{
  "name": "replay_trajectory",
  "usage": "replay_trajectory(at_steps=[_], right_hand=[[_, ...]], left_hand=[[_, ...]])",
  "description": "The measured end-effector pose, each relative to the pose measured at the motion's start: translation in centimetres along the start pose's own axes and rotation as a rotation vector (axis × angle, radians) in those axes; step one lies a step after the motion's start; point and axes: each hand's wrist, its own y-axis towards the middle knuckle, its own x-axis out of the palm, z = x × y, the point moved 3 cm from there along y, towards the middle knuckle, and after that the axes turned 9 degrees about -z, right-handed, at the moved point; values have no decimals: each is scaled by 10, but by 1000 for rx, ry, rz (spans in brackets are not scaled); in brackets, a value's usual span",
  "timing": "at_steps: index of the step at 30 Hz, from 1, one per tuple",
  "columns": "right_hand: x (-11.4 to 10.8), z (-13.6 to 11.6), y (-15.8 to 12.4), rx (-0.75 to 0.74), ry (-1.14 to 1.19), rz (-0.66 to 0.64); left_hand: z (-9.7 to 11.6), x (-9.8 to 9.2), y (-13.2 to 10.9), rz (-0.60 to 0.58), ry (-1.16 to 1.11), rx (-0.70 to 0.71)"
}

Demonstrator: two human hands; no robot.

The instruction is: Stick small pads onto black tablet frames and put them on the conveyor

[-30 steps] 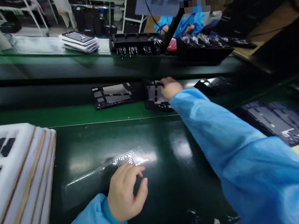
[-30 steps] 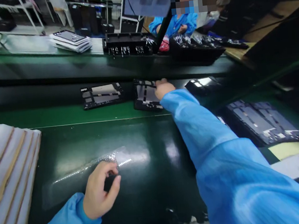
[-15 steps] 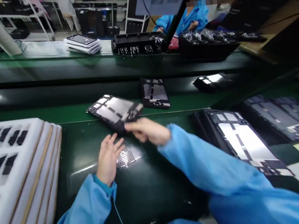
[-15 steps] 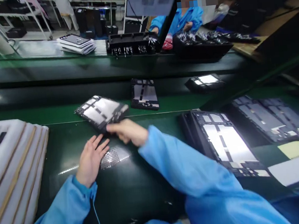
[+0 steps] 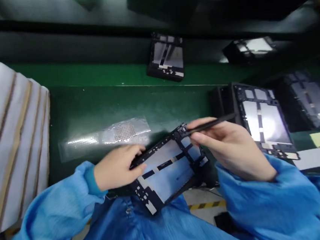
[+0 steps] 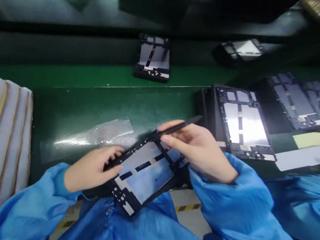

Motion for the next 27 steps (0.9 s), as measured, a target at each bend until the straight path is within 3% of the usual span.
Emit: replay_trajectory(at_steps=[3, 5, 9, 18, 24, 27], right_hand=[[34, 3, 53, -170, -100, -157], [53, 12, 87, -192, -175, -287], [74, 37, 130, -185, -271, -459], [75, 38, 125, -190, -187, -479], [71, 29, 135, -152, -263, -522], [67, 24, 109, -96, -84, -391]], left_hand=[[-15, -33, 25, 27, 251, -39], [-32, -48, 42, -27, 345, -50], [-57, -53, 58, -135, 420, -36], [-55, -47, 57, -183, 676, -19], [-58, -44, 55, -116, 674, 31], [-55, -40, 52, -85, 663, 39]])
